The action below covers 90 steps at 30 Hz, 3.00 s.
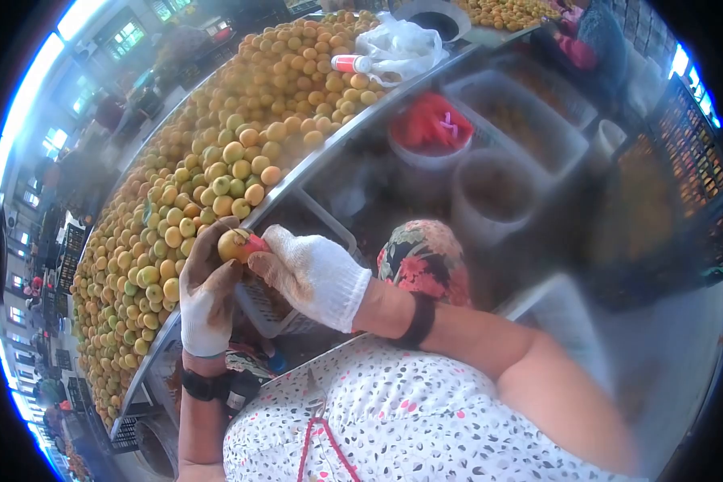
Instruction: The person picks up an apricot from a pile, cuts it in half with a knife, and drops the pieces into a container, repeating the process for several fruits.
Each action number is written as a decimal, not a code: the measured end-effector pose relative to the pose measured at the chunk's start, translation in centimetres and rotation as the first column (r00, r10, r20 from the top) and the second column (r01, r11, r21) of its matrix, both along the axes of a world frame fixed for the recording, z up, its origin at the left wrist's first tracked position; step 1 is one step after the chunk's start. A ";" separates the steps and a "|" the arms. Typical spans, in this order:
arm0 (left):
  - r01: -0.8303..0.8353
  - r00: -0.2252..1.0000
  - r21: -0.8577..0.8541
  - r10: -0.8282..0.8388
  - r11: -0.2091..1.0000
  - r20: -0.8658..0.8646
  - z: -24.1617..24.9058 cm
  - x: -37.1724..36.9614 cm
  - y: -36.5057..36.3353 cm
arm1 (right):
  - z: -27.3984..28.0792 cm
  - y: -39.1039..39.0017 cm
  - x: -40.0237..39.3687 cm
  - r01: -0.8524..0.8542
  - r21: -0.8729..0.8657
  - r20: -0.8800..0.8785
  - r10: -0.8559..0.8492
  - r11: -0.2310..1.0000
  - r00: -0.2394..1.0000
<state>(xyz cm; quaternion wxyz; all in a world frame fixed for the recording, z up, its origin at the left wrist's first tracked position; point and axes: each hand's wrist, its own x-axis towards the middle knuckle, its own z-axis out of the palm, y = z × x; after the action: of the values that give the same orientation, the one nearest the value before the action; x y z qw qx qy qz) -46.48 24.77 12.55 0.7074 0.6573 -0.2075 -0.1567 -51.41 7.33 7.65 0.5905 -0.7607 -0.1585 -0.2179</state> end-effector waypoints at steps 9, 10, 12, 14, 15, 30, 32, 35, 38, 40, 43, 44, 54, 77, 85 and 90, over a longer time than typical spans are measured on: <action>-0.084 0.966 0.016 0.077 0.996 0.248 -0.5 -0.7 1.0 | -1.2 4.0 0.4 -0.013 0.166 0.065 0.002 0.986 0.998; -0.103 0.948 0.014 0.094 0.995 0.306 -0.6 -0.6 1.1 | -1.4 4.2 0.8 -0.113 0.292 0.003 0.117 0.950 0.993; -0.126 0.937 0.043 0.105 0.991 0.332 -0.8 -0.4 1.5 | -1.9 4.7 1.4 -0.193 0.418 -0.050 0.235 0.887 0.971; -0.144 0.928 0.071 0.110 0.987 0.355 -0.7 -0.1 1.9 | -2.4 4.6 2.3 -0.211 0.524 -0.334 0.427 0.825 0.840; -0.061 0.980 -0.010 0.062 0.998 0.190 -0.1 0.0 2.1 | -2.1 4.4 2.3 -0.208 0.523 -0.337 0.425 0.826 0.840; -0.003 1.000 -0.322 0.008 0.947 0.014 0.0 0.2 3.8 | 0.8 4.1 -0.6 -0.284 0.598 -0.304 0.540 0.750 0.785; -0.033 0.999 -0.322 0.037 0.946 0.005 0.5 -0.3 3.5 | 0.3 4.1 -0.5 -0.288 0.441 -0.300 0.442 0.850 0.845; -0.088 0.996 -0.322 0.091 0.943 -0.005 0.4 -0.6 3.4 | 0.4 4.0 -0.8 -0.253 0.335 -0.238 0.341 0.907 0.909; -0.113 0.993 -0.335 0.116 0.935 -0.011 0.9 -1.0 3.1 | 0.5 4.0 -0.9 -0.237 0.237 -0.205 0.286 0.942 0.936; -0.119 0.993 -0.352 0.121 0.928 -0.017 1.0 -1.2 2.8 | -0.5 4.4 -0.4 -0.224 0.253 -0.228 0.283 0.941 0.931; -0.096 0.995 -0.383 0.085 0.919 -0.046 0.6 -1.2 2.2 | -2.4 5.3 1.0 -0.214 0.373 -0.248 0.320 0.903 0.915; -0.122 0.991 -0.415 0.091 0.901 -0.096 0.6 -1.3 1.7 | -2.6 5.5 1.2 -0.216 0.472 -0.242 0.361 0.855 0.901; -0.159 0.984 -0.221 0.137 0.962 -0.113 -2.1 0.7 1.0 | -4.3 5.1 1.5 0.040 0.012 -0.142 -0.038 0.999 0.989; -0.325 0.884 0.181 0.230 0.928 0.408 -3.9 1.9 2.1 | -3.8 5.3 1.5 -0.004 0.009 -0.092 0.004 1.000 0.996; -0.182 0.936 -0.157 0.123 0.971 -0.329 -3.0 2.2 1.2 | -6.7 6.0 3.3 0.067 -0.077 -0.093 -0.074 0.995 0.993; -0.202 0.910 -0.241 0.091 0.949 -0.403 -4.7 3.3 1.9 | -4.3 5.0 2.3 -0.033 -0.117 -0.136 0.017 0.993 0.991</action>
<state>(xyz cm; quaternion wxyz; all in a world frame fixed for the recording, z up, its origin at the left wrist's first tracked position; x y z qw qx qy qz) -43.19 26.68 7.88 0.8292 0.5213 -0.0331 -0.1987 -49.15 12.30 3.33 0.5561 -0.8056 -0.1403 -0.1487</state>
